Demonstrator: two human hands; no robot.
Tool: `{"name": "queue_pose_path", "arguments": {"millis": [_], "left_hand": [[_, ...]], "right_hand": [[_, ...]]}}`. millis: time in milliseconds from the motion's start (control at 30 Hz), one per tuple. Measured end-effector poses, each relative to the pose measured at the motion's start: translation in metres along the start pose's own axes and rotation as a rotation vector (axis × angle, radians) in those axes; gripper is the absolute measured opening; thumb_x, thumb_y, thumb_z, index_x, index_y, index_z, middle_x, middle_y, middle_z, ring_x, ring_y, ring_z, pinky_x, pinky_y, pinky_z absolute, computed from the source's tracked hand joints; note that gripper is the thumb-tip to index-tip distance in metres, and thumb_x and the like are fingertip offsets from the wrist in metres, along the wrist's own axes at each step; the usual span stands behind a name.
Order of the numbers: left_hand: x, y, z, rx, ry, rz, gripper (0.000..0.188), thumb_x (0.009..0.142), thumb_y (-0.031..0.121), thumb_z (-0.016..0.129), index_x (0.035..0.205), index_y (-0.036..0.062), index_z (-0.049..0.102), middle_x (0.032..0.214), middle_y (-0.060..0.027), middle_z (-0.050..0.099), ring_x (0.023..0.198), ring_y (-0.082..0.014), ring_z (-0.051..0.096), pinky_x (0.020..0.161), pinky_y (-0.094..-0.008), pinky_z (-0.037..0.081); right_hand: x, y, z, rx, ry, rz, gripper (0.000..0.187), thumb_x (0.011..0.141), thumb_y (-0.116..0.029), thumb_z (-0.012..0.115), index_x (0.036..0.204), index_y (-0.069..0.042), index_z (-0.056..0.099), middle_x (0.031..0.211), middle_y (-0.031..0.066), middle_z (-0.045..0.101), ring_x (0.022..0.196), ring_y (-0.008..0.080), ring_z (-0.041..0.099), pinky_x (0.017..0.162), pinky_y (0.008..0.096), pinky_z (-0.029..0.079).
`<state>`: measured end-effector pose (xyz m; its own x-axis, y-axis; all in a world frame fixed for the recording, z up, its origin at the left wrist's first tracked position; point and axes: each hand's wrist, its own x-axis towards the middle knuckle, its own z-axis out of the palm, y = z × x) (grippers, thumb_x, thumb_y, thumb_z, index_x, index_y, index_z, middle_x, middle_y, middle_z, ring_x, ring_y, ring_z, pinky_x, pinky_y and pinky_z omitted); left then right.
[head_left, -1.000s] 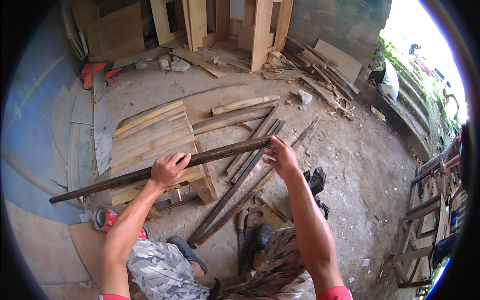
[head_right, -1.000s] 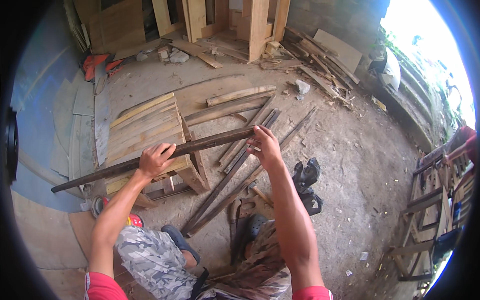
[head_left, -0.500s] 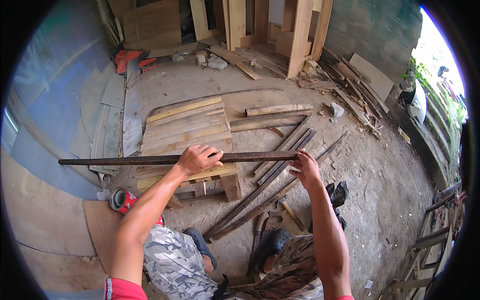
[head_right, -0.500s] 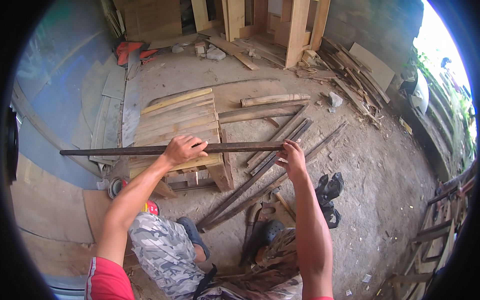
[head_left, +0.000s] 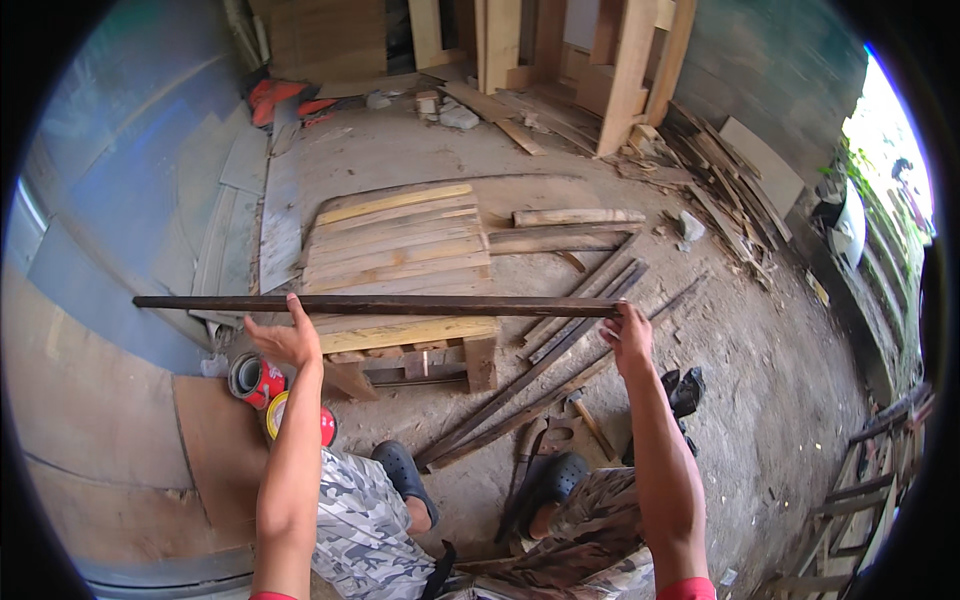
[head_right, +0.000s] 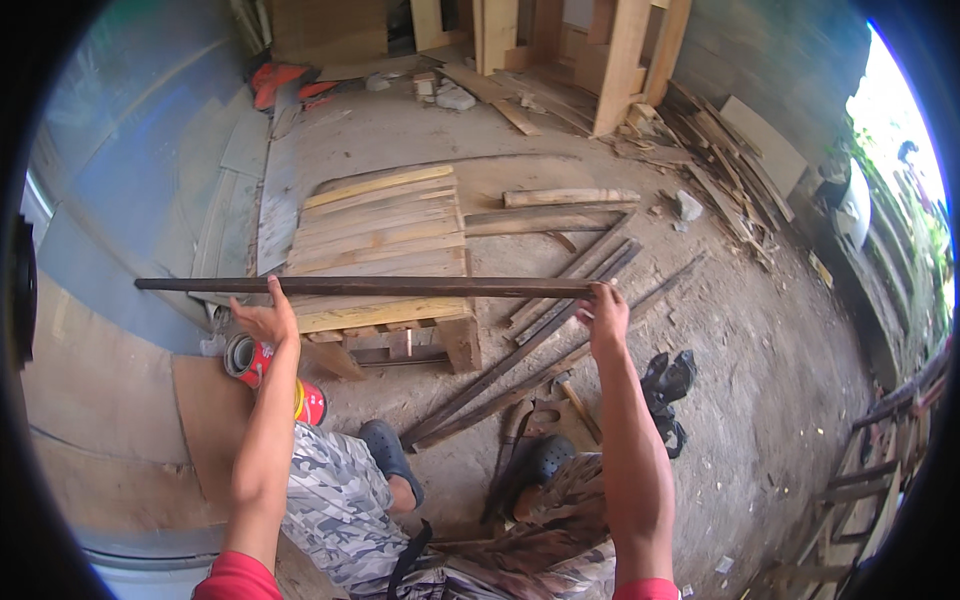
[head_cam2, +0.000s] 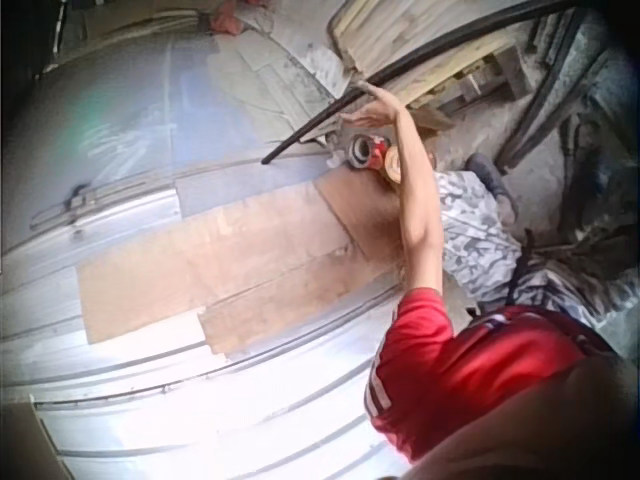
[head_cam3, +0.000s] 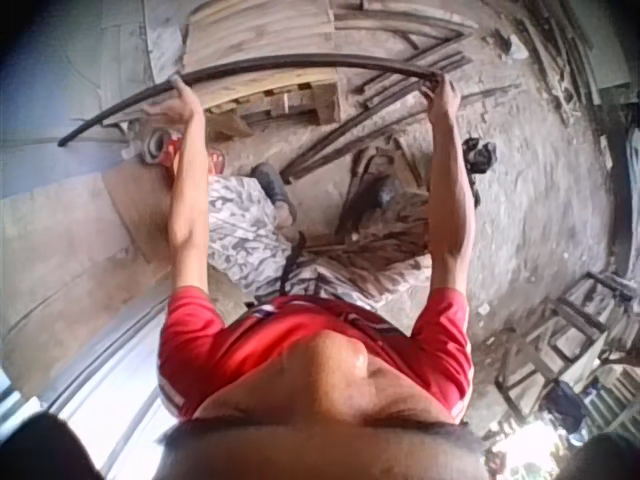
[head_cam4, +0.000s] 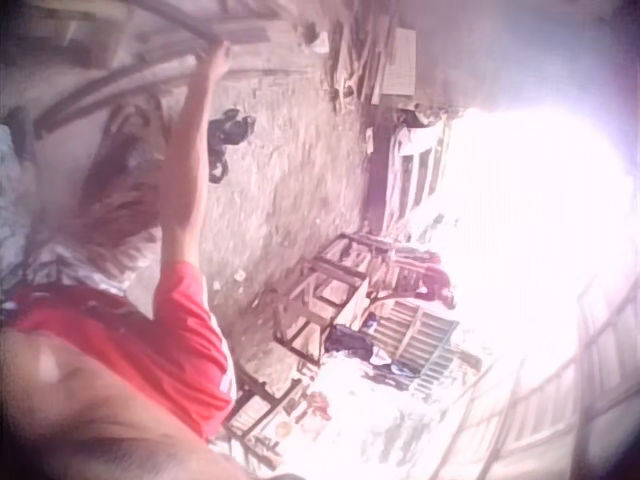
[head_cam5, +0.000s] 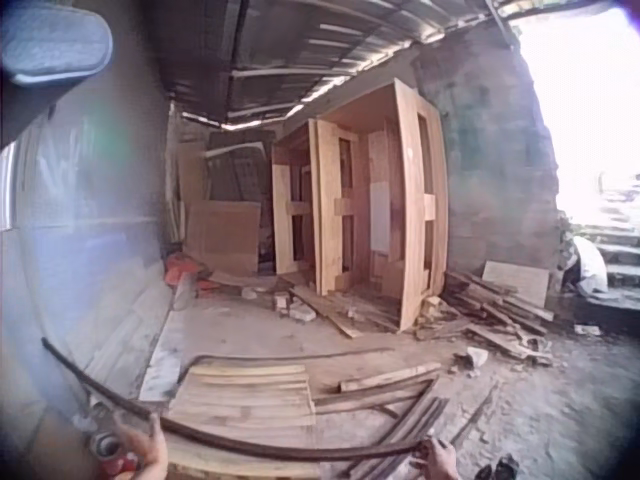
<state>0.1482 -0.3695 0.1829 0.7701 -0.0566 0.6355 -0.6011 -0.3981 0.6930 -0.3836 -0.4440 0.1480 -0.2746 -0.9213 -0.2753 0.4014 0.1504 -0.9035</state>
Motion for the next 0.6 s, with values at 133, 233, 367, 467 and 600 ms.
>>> {"name": "queue_pose_path", "arguments": {"millis": [133,233,367,467,600], "left_hand": [[0.031,-0.063,-0.012,-0.473,-0.771,-0.769,0.116,0.077,0.082,0.063,0.150,-0.0056,0.039,0.160,-0.0174,0.034,0.145,-0.0288,0.034,0.118,-0.0436,0.029],[0.037,-0.061,-0.018,-0.468,-0.988,-0.745,0.120,0.075,0.090,0.053,0.151,-0.0020,0.040,0.155,-0.0187,0.042,0.143,-0.0271,0.038,0.117,-0.0434,0.029],[0.035,-0.042,-0.014,-0.258,-0.974,-0.665,0.113,0.074,0.088,0.057,0.141,-0.0036,0.054,0.144,-0.0226,0.053,0.137,-0.0276,0.046,0.114,-0.0419,0.034],[0.043,-0.033,-0.020,-0.237,-1.062,-0.613,0.107,0.078,0.085,0.057,0.145,0.0023,0.051,0.152,-0.0211,0.046,0.142,-0.0305,0.042,0.116,-0.0442,0.032],[0.049,-0.046,-0.016,-0.288,-1.103,-0.602,0.105,0.079,0.083,0.057,0.148,0.0033,0.048,0.154,-0.0197,0.044,0.144,-0.0303,0.038,0.117,-0.0453,0.030]], "right_hand": [[-0.001,-0.009,0.030,0.058,0.072,-0.114,0.028,0.092,-0.034,0.067,0.104,-0.009,0.065,0.086,0.0035,0.062,0.079,0.0147,0.060,0.068,0.0355,0.055],[-0.002,-0.016,0.038,0.042,0.084,-0.046,0.033,0.092,-0.034,0.065,0.112,-0.008,0.064,0.093,0.0048,0.061,0.082,0.0163,0.060,0.065,0.0339,0.054],[0.011,-0.001,0.018,-0.030,0.163,-0.012,0.041,0.091,-0.042,0.063,0.115,-0.009,0.063,0.103,0.0063,0.064,0.090,0.0190,0.061,0.068,0.0350,0.053],[0.008,0.005,0.016,-0.070,0.120,-0.005,0.045,0.093,-0.048,0.058,0.121,-0.012,0.059,0.111,0.0091,0.064,0.095,0.0219,0.062,0.074,0.0391,0.053],[0.000,0.012,0.027,0.128,0.049,0.123,0.053,0.093,-0.054,0.058,0.130,-0.016,0.051,0.124,0.0112,0.059,0.107,0.0258,0.058,0.083,0.0441,0.051]]}}
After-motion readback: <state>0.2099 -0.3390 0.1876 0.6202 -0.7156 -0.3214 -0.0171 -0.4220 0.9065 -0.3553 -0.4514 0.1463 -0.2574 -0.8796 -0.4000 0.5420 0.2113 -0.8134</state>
